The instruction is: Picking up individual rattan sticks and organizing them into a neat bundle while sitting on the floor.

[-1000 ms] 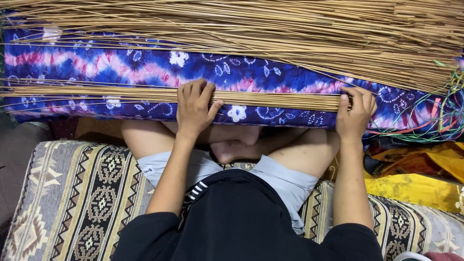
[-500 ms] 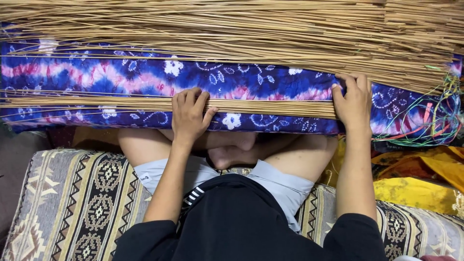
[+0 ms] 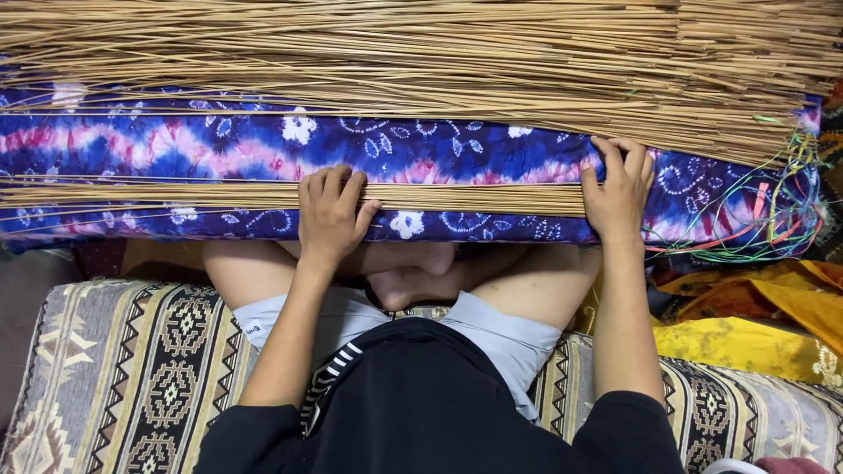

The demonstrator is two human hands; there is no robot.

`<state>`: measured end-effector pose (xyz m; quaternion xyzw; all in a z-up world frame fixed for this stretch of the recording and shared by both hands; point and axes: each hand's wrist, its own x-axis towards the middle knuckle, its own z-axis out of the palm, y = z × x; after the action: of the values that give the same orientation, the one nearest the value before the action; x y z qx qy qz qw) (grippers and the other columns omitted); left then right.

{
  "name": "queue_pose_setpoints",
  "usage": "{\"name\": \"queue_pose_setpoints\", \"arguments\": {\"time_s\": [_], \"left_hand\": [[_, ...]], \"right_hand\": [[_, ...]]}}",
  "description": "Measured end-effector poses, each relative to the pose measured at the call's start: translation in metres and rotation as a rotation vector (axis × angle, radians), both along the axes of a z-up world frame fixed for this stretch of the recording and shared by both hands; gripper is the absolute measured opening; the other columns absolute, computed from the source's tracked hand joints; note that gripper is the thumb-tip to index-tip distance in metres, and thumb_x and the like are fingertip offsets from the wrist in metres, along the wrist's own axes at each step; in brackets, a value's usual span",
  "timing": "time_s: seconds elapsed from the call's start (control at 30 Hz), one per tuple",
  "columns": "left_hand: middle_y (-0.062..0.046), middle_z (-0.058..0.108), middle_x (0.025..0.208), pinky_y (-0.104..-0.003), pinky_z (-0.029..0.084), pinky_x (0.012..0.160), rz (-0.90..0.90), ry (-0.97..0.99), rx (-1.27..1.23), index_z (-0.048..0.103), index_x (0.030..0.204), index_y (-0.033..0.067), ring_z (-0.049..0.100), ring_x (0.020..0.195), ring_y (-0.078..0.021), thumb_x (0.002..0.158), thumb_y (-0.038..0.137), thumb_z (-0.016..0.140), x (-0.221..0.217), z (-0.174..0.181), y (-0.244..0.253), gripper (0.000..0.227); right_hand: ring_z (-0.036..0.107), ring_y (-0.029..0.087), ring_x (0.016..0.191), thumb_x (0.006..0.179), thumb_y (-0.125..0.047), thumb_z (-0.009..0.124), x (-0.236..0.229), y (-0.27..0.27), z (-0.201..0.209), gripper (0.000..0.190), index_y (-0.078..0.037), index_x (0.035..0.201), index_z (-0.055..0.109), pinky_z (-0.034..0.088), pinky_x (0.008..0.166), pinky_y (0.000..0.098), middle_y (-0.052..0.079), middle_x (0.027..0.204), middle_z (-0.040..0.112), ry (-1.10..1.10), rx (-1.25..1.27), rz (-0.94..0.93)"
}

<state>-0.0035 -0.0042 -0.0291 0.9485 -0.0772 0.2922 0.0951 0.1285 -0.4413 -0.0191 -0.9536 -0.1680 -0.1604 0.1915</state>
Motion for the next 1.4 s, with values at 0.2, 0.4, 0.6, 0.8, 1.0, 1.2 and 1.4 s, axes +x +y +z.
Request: {"name": "queue_pose_setpoints", "arguments": {"time_s": [0.2,0.4,0.6,0.8,1.0,1.2,1.4], "left_hand": [[-0.010,0.061,0.113,-0.046,0.044,0.096,0.016,-0.008,-0.014,0.068,0.117,0.0132,0.057,0.108,-0.0305,0.104,0.059,0.052,0.000,-0.001,-0.001,0.050],[-0.010,0.061,0.112,-0.046,0.045,0.097,0.005,-0.005,-0.040,0.068,0.118,0.0135,0.057,0.107,-0.0306,0.103,0.059,0.055,-0.002,0.000,-0.001,0.049],[-0.010,0.061,0.112,-0.046,0.045,0.096,0.007,-0.003,-0.051,0.068,0.118,0.0129,0.057,0.107,-0.0306,0.104,0.057,0.054,0.000,-0.001,-0.002,0.048],[-0.010,0.061,0.113,-0.047,0.045,0.097,0.013,0.016,-0.062,0.067,0.119,0.0144,0.057,0.107,-0.0309,0.104,0.057,0.054,-0.003,-0.001,-0.002,0.047],[-0.009,0.061,0.113,-0.047,0.045,0.096,0.028,0.015,-0.067,0.068,0.118,0.0147,0.057,0.107,-0.0310,0.104,0.057,0.054,-0.002,-0.005,-0.001,0.047],[-0.009,0.062,0.116,-0.047,0.043,0.099,0.034,0.011,-0.067,0.067,0.119,0.0153,0.058,0.112,-0.0305,0.104,0.062,0.049,-0.001,-0.013,0.000,0.052],[-0.013,0.059,0.132,-0.049,0.037,0.107,0.071,-0.046,-0.021,0.066,0.125,0.0134,0.050,0.131,-0.0348,0.107,0.065,0.039,-0.003,0.000,-0.004,0.060]], "right_hand": [[0.049,0.045,0.120,0.095,-0.019,0.072,0.000,0.001,0.002,0.053,-0.011,0.146,0.062,0.039,0.098,0.0581,0.017,0.129,0.052,-0.012,0.009,0.013],[0.062,0.028,0.104,0.100,-0.018,0.073,0.010,-0.022,-0.036,0.013,-0.021,0.112,0.077,0.044,0.098,0.0458,0.002,0.108,0.063,-0.258,-0.015,0.006],[0.064,0.024,0.104,0.101,-0.044,0.067,-0.025,0.001,-0.007,0.027,-0.025,0.117,0.078,0.043,0.101,0.0444,0.000,0.107,0.069,-0.210,-0.173,0.263],[0.058,0.033,0.116,0.082,-0.046,0.082,-0.058,0.022,0.015,0.064,-0.022,0.140,0.066,0.043,0.100,0.0483,0.008,0.124,0.059,-0.048,-0.179,0.244],[0.061,0.029,0.103,0.084,-0.042,0.084,-0.052,0.019,0.003,0.044,-0.021,0.119,0.069,0.046,0.095,0.0434,0.003,0.106,0.059,-0.036,-0.257,0.250],[0.059,0.028,0.108,0.096,-0.055,0.070,-0.054,0.024,0.023,0.041,-0.024,0.124,0.069,0.043,0.102,0.0442,0.002,0.114,0.060,0.087,-0.160,0.228],[0.060,0.033,0.111,0.102,-0.020,0.073,-0.023,0.063,0.033,0.023,-0.020,0.125,0.070,0.046,0.095,0.0471,0.005,0.121,0.062,0.090,0.057,0.260]]}}
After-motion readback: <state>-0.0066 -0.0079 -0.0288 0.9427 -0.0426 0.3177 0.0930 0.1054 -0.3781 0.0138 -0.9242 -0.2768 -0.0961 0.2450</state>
